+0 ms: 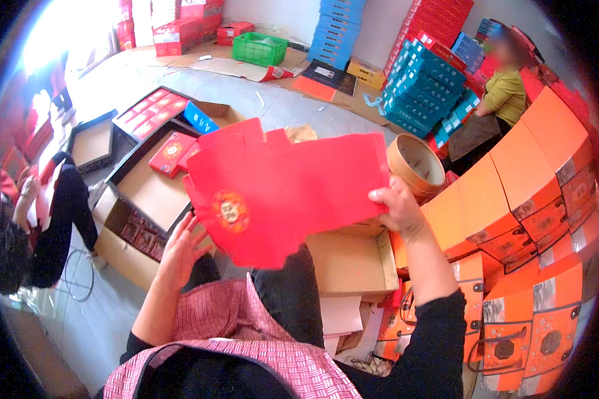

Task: The person folds flat white cardboard pieces into small boxes and inserts red paper packets into them. They place the completed boxes into a larger cardboard container. The person repeats this process multiple times.

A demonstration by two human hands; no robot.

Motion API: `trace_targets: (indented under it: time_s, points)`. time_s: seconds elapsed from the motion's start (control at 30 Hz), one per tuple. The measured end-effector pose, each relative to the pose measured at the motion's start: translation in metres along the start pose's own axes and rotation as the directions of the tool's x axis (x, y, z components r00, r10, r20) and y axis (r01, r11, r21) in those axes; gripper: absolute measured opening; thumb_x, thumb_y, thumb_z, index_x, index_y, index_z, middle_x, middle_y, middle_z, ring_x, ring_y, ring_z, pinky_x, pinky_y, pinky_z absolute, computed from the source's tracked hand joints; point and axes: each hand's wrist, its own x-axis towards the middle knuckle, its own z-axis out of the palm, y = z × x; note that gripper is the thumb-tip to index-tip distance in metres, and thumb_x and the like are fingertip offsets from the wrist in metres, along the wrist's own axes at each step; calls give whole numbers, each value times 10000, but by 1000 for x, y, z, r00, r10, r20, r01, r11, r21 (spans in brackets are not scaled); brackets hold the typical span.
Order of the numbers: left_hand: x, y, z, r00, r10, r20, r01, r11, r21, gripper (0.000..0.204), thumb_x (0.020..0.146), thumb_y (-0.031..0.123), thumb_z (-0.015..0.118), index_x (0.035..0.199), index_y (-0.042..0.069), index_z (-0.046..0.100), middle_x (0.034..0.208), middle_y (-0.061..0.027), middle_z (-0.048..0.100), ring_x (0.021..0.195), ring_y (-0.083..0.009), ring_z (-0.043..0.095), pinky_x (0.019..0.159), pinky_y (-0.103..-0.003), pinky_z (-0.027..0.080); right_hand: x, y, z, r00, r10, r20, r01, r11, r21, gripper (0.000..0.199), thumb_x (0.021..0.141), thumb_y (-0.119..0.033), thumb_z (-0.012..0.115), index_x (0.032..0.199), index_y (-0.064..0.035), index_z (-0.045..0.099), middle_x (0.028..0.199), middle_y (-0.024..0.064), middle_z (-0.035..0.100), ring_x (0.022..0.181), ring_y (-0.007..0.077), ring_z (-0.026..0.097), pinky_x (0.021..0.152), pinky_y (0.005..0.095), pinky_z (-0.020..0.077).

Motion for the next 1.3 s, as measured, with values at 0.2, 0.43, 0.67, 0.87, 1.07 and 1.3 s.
trace_targets:
  time_s: [0.2,0.43,0.67,0.87,1.07,1.3]
  points:
    - [-66,-13,-51,995,71,69,-73,997,20,751,796,193,705,1400,-14,311,1279,-135,539,1028,-211,600,877,-314,489,-90,54,29,1000,-9,-6,11,973,228,483,734,-63,543,1193,82,505,1094,144,622,979,232,632,880,361,513]
    - [-101,3,-50,963,-72,258,164,920,-356,575,783,95,693,1287,-44,453,1217,-165,574,1086,-239,589,898,-360,500,-118,133,10,926,242,289,-340,868,363,512,745,-77,546,1232,63,480,1153,143,598,1018,236,614,918,365,489]
    - [-91,12,-71,990,-104,95,119,977,-175,590,760,-53,635,1314,-4,438,1224,-150,578,1066,-250,606,918,-395,503,-77,152,39,899,355,256,-363,931,-17,504,869,-125,634,1308,12,428,1252,121,552,1158,193,534,1005,343,409]
    - [-91,18,-75,989,-136,-61,138,990,34,474,733,-34,662,1193,6,551,1095,-117,648,956,-228,652,862,-382,533,-63,140,46,917,295,267,-311,950,22,553,833,-27,636,1333,0,402,1293,114,530,1177,185,521,1018,345,397]
    - [-96,70,-66,988,154,28,-154,988,26,418,748,-39,687,1150,18,588,1072,-106,660,923,-195,650,802,-345,540,-40,120,65,982,158,103,-161,987,23,510,811,-60,666,1258,-12,424,1157,93,610,1046,203,602,920,347,478]
    - [-112,43,-90,998,61,-29,-60,997,53,376,748,-14,716,1108,34,621,1051,-81,671,907,-184,656,812,-327,534,-49,147,58,977,163,140,-158,986,-45,645,803,-87,695,1362,-39,377,1280,97,524,1155,187,511,991,341,416]
